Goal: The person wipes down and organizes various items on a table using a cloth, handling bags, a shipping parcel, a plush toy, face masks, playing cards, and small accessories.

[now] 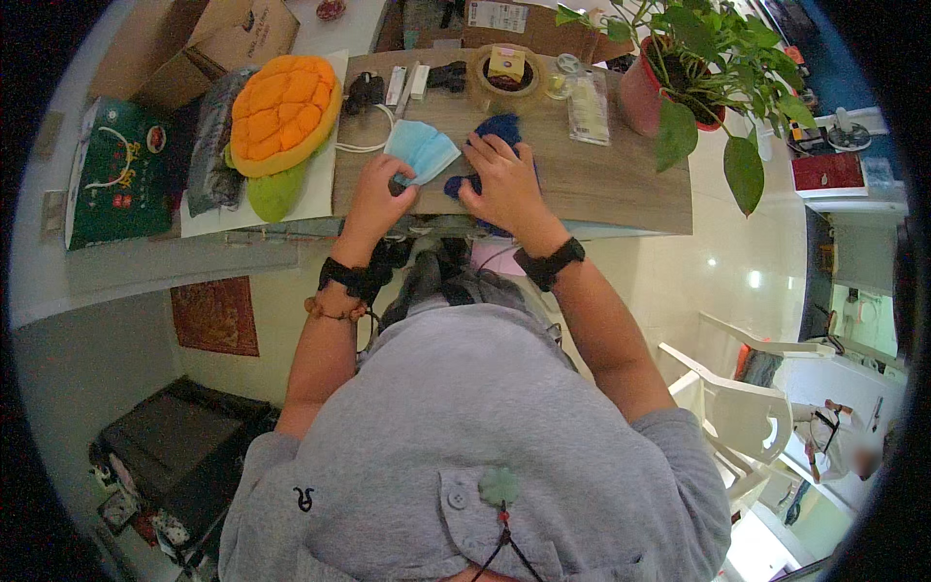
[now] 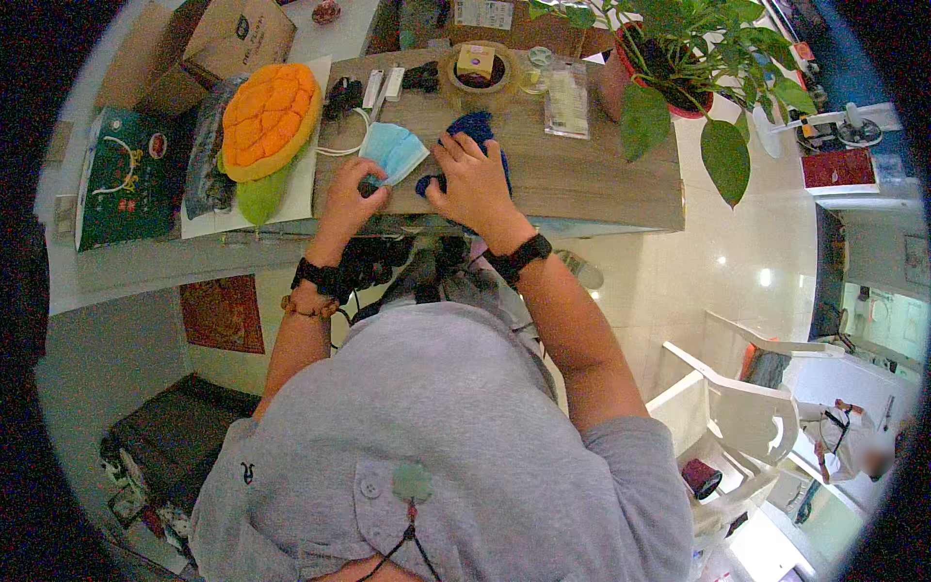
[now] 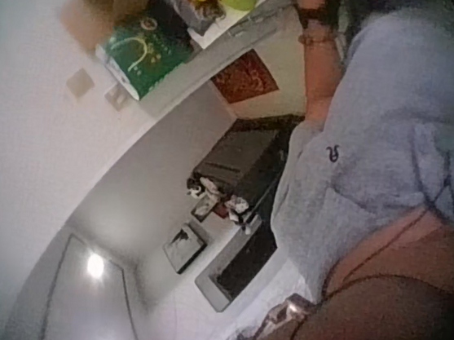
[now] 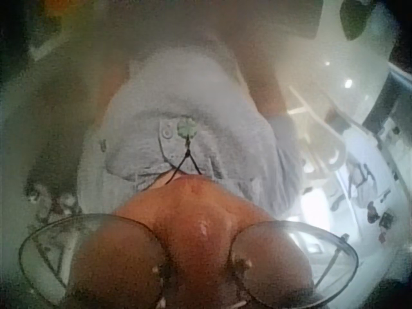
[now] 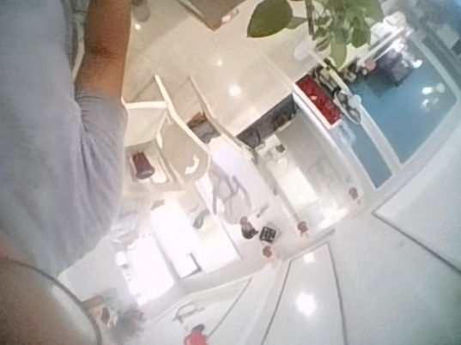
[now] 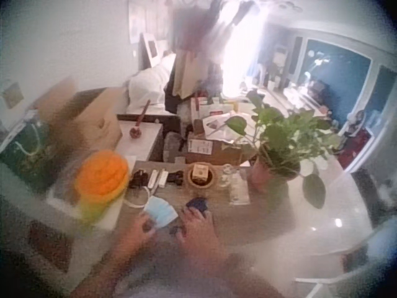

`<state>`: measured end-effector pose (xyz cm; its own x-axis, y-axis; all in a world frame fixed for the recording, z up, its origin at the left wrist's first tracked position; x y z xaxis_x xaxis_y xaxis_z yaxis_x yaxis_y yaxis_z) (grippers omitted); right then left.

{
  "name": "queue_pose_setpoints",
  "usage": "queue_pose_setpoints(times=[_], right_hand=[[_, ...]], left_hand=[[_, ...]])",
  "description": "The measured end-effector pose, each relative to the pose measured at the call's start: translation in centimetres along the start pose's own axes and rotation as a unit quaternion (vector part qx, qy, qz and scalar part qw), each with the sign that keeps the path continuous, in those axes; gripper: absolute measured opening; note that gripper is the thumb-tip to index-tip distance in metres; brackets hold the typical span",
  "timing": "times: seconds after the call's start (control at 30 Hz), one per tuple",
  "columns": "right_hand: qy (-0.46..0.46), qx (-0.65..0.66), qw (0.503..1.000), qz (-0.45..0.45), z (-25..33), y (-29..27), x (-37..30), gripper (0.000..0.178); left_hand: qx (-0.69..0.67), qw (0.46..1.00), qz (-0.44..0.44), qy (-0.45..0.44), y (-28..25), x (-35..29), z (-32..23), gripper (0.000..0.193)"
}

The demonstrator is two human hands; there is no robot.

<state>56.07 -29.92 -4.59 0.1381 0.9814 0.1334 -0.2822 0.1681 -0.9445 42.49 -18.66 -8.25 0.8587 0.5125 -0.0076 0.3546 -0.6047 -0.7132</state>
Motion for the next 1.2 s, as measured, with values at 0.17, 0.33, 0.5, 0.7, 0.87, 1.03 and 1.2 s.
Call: queue_pose_setpoints(times=[0.17, 0.33, 0.5, 0.7, 0.87, 1.03, 1.2], right_hand=[[0.045, 0.007, 0.999, 0.009, -3.1, 0.0, -4.7, 0.041], [0.022, 0.013, 0.999, -0.019, -1.8, 0.0, -2.9, 0.046], [0.047, 0.024, 0.998, 0.017, -2.4, -0.3, -2.6, 0.05], [0.015, 0.025, 1.0, 0.009, -2.6, 0.6, -3.6, 0.053], [-0.011, 0.029, 0.999, 0.029, -2.5, 0.5, -1.7, 0.057], [0.054, 0.096, 0.988, 0.107, -3.8, 0.2, -4.8, 0.052], [-0.001, 0.008, 0.999, 0.049, -2.8, 0.6, -1.2, 0.05]], left_hand=[[0.003, 1.0, -0.005, 0.008, -1.0, -1.5, 0.1, 0.02], [-0.03, 0.999, -0.02, 0.019, -0.8, -1.9, -0.5, 0.021], [-0.002, 1.0, -0.011, 0.028, -1.7, -1.6, -1.1, 0.025], [-0.038, 0.968, 0.134, 0.207, 3.3, -0.6, -12.1, 0.045], [-0.016, 0.975, 0.108, 0.194, 6.8, 0.5, -10.6, 0.05], [0.02, 0.966, 0.135, 0.218, 5.9, -0.5, -9.2, 0.029], [0.055, 0.973, 0.154, 0.163, 5.6, 1.4, -9.9, 0.014]])
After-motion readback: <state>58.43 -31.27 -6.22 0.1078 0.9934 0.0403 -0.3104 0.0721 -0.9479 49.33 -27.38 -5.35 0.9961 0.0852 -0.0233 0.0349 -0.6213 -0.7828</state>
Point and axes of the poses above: each hand's wrist, its own x-axis towards the middle knuckle, its own y-axis out of the palm, z = x × y, the point moved 9 cm from there along x, towards the middle knuckle, and after that the axes turned 14 degrees about z, right-handed, at the moved point
